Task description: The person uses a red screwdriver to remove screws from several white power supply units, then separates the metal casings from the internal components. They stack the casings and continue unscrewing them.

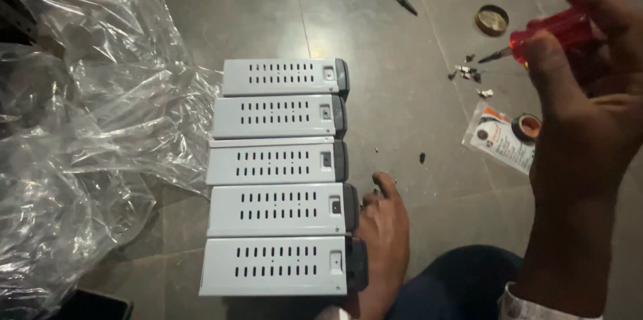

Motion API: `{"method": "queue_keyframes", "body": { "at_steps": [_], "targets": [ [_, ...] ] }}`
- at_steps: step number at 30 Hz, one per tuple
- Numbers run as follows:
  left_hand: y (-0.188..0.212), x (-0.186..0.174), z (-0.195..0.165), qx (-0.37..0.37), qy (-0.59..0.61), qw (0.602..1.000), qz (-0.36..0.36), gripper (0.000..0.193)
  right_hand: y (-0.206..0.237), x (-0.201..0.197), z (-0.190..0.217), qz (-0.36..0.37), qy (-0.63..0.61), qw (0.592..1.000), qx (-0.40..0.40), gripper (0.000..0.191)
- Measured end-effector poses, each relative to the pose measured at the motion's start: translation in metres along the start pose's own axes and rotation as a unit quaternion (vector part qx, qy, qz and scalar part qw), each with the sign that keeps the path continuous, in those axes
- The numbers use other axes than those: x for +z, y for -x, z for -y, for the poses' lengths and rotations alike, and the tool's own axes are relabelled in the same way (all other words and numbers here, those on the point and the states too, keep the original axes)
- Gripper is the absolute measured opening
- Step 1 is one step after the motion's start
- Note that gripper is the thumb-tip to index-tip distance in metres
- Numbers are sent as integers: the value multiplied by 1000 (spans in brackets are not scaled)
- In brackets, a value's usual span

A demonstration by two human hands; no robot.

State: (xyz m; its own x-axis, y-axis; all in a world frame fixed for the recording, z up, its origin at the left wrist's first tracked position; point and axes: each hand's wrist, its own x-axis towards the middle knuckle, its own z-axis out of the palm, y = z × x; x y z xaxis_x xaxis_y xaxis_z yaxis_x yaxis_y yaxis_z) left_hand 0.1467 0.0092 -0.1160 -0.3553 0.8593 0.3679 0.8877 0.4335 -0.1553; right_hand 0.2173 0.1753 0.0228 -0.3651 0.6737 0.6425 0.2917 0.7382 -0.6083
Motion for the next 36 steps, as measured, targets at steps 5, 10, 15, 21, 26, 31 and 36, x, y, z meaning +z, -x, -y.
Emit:
{"method": "queue_keyframes", "body": {
  "at_steps": [5, 10, 15, 21, 26, 31, 36],
  "targets": [
    [2, -6, -58, -121, 223, 952, 173, 56, -9, 12, 23, 6, -110, 992, 58, 30],
    [-11, -52, -37, -57, 313, 932, 173, 32, -15, 42, 45, 30, -169, 978, 115, 34],
    [-70, -109, 108, 58, 471, 841, 258, 29, -15, 83, 50, 80, -211, 972, 62, 34],
    [-114, -83, 168, 45, 336, 939, -51, 67, -9, 111, 45, 106, -144, 981, 80, 39],
    [-110, -52, 166, 52, 348, 936, -22, 67, -8, 112, 41, 119, -111, 983, 90, 39],
    [-106, -43, 165, 47, 350, 935, -12, 61, -7, 111, 40, 130, -83, 984, 92, 40],
    [-105, -41, 163, 41, 353, 934, -31, 61, -7, 113, 45, 121, -92, 985, 86, 39]
  ]
}}
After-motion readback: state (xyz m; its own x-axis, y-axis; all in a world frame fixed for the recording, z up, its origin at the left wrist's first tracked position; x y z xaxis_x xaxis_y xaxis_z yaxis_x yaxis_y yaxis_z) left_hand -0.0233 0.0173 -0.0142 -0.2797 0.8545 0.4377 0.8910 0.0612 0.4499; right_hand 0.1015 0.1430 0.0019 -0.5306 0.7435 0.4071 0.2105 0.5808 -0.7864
